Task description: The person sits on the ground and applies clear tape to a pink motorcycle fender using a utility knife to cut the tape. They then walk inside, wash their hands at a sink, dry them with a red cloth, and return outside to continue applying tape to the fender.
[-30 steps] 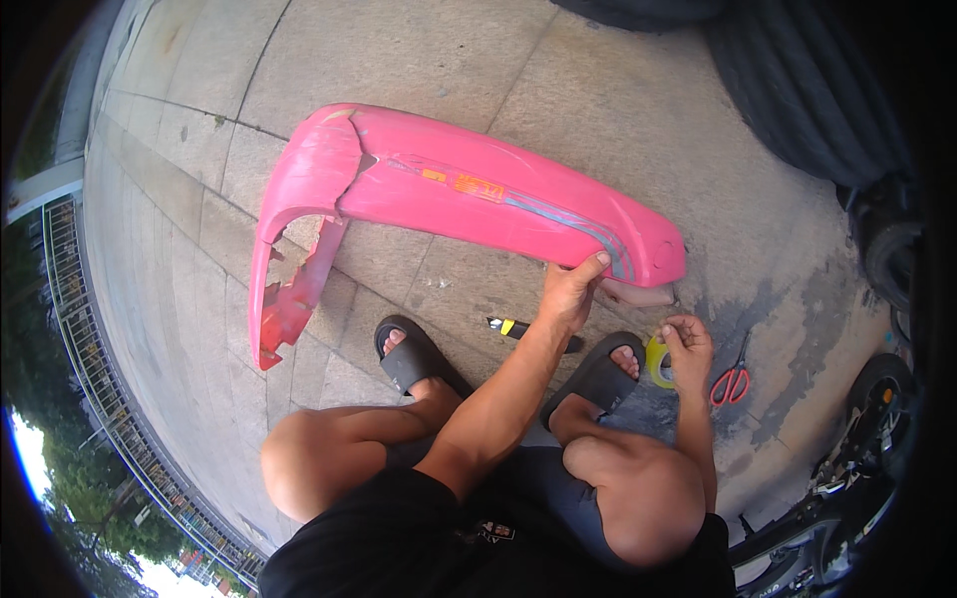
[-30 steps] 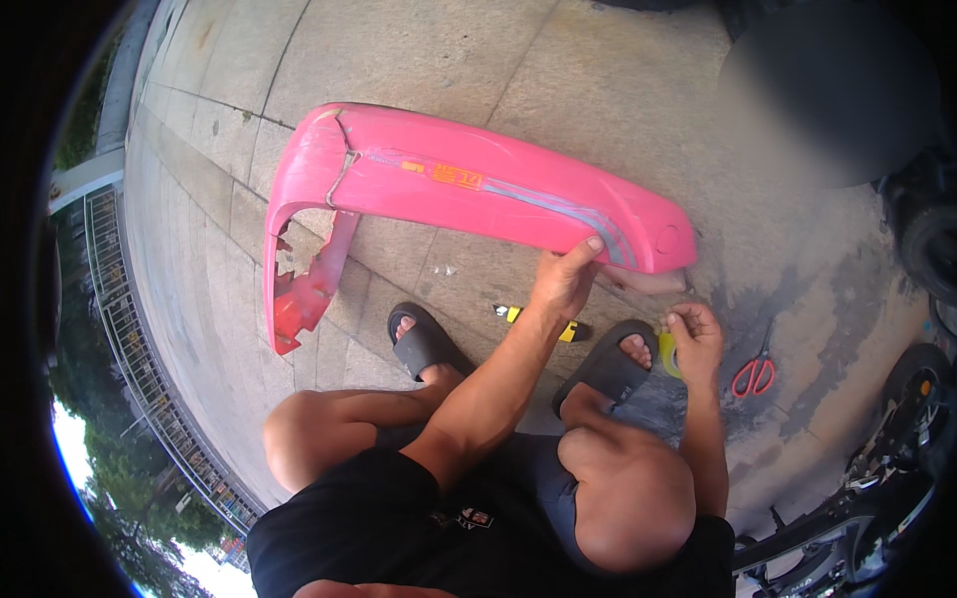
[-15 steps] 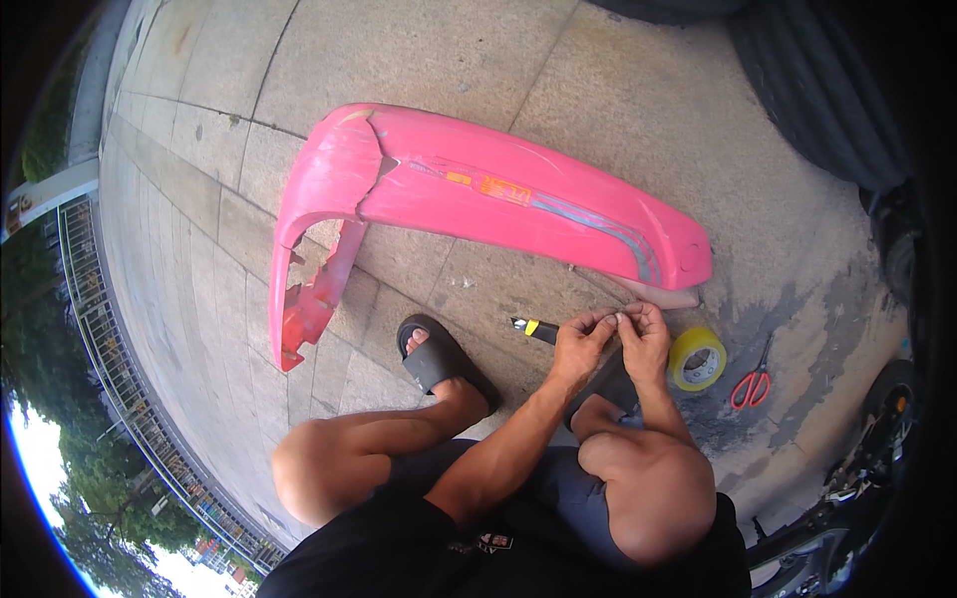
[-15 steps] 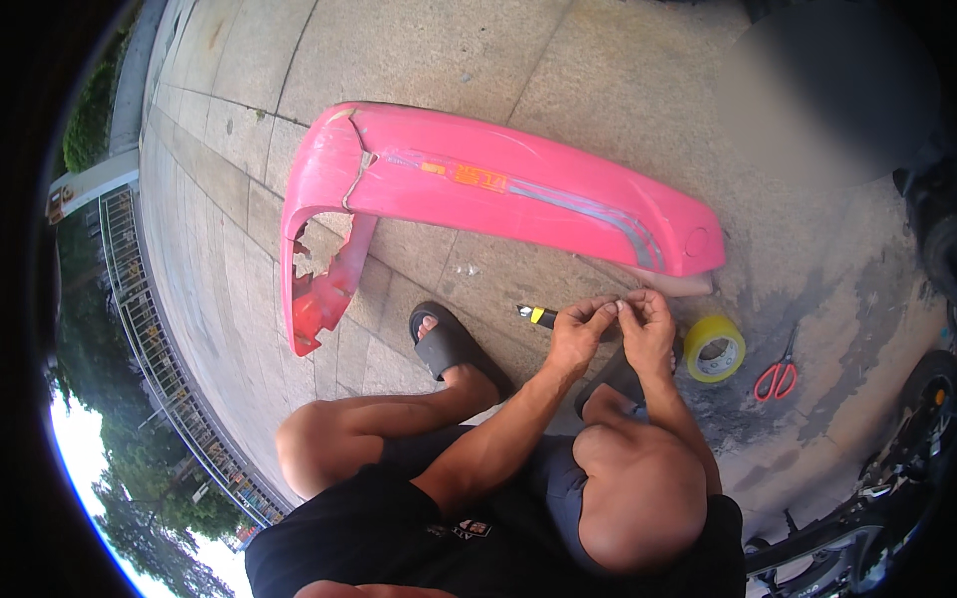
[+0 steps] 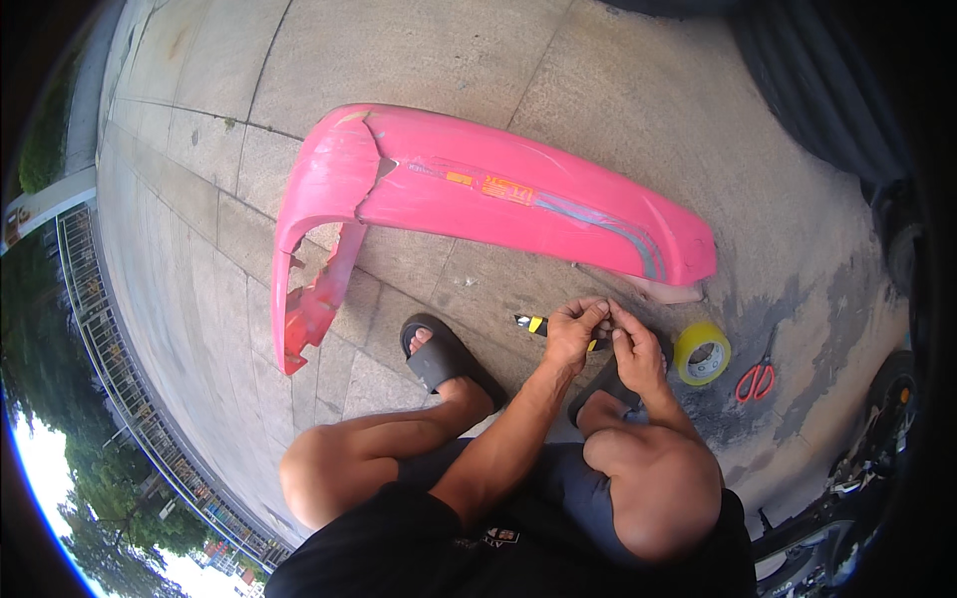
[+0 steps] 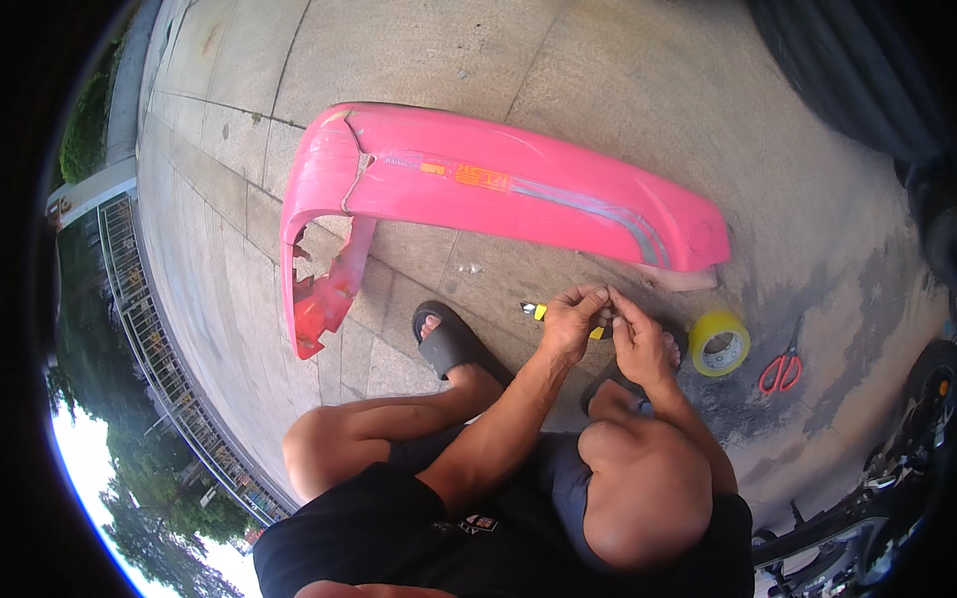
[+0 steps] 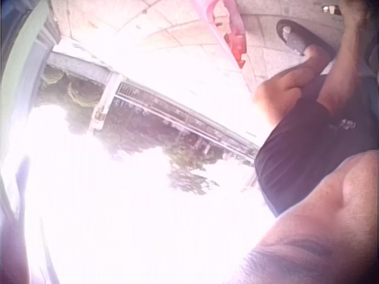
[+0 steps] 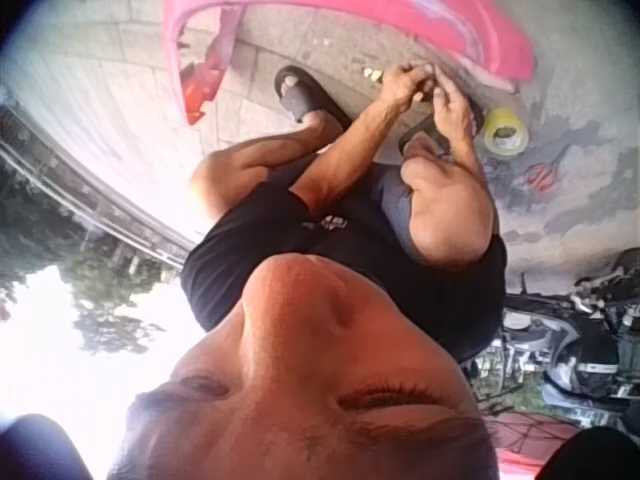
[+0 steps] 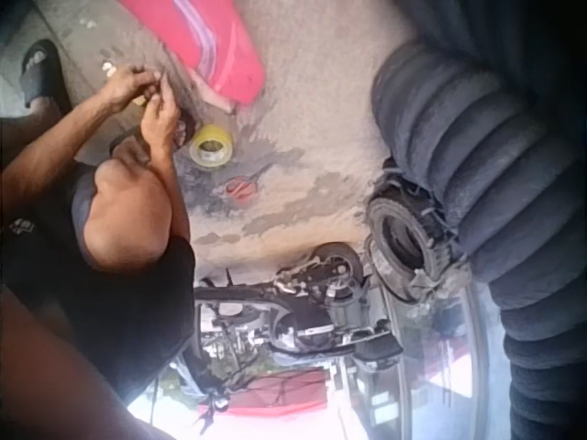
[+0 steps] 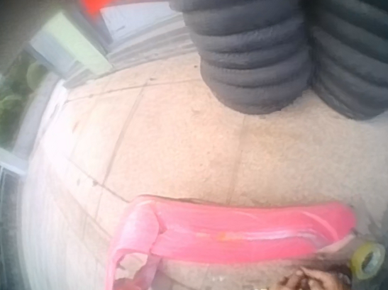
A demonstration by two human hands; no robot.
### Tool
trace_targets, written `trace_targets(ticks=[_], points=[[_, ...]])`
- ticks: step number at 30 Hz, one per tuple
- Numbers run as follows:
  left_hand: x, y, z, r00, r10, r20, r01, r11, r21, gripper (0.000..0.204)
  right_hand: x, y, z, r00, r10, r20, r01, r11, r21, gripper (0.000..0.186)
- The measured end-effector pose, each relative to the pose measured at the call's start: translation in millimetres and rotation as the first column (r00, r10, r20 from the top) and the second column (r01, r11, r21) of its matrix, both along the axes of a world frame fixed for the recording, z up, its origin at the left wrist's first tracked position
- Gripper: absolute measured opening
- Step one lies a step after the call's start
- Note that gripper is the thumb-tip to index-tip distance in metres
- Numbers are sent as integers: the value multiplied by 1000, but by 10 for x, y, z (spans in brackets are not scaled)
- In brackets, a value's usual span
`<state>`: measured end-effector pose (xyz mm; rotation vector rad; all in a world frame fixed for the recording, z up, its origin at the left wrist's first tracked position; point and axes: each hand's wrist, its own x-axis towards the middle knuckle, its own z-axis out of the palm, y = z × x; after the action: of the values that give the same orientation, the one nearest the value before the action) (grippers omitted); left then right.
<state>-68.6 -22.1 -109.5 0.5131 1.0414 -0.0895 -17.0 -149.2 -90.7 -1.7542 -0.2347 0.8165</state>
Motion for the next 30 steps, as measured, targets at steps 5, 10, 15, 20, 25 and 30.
trace_targets(ticks=[5,10,15,20,25,30], points=[[52,-66,34,986,-147,81,147,989,12,16,-36,-117,-133,870,-422,-256,444,895,32,12],[132,-124,119,971,-238,26,235,969,82,18,7,-231,-96,914,-400,62,404,913,-59,14],[149,-104,103,957,-284,60,274,952,137,23,34,-293,42,926,-378,0,378,926,12,16],[149,-81,67,941,-318,112,308,946,98,28,-15,-228,63,833,-429,-349,495,859,127,14],[180,-87,71,945,-313,96,287,933,218,25,0,-271,44,889,-419,-188,450,874,181,12],[227,-113,93,928,-362,92,335,915,225,18,15,-342,22,858,-452,-245,485,869,95,20]])
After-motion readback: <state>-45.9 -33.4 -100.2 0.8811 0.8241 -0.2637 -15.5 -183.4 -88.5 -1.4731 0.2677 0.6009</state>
